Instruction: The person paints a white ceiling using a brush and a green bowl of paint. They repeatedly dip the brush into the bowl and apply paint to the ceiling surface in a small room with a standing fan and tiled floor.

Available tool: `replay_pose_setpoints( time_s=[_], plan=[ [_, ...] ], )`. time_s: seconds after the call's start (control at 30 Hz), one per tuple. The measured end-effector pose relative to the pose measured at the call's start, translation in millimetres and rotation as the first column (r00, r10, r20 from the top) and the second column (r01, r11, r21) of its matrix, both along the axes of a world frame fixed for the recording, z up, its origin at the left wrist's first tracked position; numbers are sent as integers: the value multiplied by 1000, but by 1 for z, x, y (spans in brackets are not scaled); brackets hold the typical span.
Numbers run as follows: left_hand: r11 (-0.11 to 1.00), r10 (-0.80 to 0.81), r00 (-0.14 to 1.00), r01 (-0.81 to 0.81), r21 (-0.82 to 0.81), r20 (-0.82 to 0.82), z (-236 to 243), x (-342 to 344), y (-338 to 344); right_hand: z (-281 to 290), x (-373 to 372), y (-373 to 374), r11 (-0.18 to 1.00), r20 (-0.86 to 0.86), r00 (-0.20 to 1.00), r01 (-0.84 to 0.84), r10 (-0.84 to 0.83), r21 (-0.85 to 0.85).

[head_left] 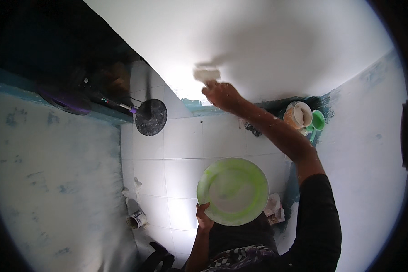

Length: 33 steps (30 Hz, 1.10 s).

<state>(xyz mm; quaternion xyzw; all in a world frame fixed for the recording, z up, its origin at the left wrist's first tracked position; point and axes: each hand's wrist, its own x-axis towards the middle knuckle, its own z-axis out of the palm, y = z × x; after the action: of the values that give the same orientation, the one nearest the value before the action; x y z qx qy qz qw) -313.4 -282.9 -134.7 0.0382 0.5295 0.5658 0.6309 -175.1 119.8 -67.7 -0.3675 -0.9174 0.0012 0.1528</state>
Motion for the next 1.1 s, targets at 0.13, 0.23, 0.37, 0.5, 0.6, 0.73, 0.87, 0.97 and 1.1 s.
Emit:
replay_pose_setpoints(
  time_s=[0.13, 0.23, 0.37, 0.5, 0.6, 0.73, 0.87, 0.97, 1.1],
  plan=[
    [999, 4, 996, -7, -39, -92, 5, -12, -6, -26, 7, 17, 986, 184, 978, 70, -98, 150],
    [997, 54, 997, -57, -52, -54, -10, -17, -25, 59, 18, 15, 941, -272, 962, 122, -33, 316],
    [992, -97, 939, 119, 48, -331, -55, -35, -53, 140, 25, 18, 500, -425, 863, 249, 275, 829],
    [970, -172, 861, 232, 69, -479, -92, -63, -77, 84, -1, 37, 598, -370, 920, 227, 128, 769],
    [985, -146, 895, 172, 24, -421, -82, -71, -73, -27, -35, 28, 755, -171, 983, 66, 61, 652],
    [993, -39, 996, 31, -110, -74, -24, -80, -37, -81, -56, 21, 965, 33, 995, -100, 95, 243],
    [997, -51, 999, 52, -60, 10, -23, -97, -35, 3, -40, 29, 904, -234, 972, 107, -8, 414],
    [997, -72, 993, 74, -17, 89, -35, -104, -36, 77, -12, 6, 598, -279, 947, 131, 161, 790],
    [989, -136, 990, 138, -49, 42, -38, -98, -33, 101, 11, 13, 580, -433, 895, 298, 105, 758]
  ],
)
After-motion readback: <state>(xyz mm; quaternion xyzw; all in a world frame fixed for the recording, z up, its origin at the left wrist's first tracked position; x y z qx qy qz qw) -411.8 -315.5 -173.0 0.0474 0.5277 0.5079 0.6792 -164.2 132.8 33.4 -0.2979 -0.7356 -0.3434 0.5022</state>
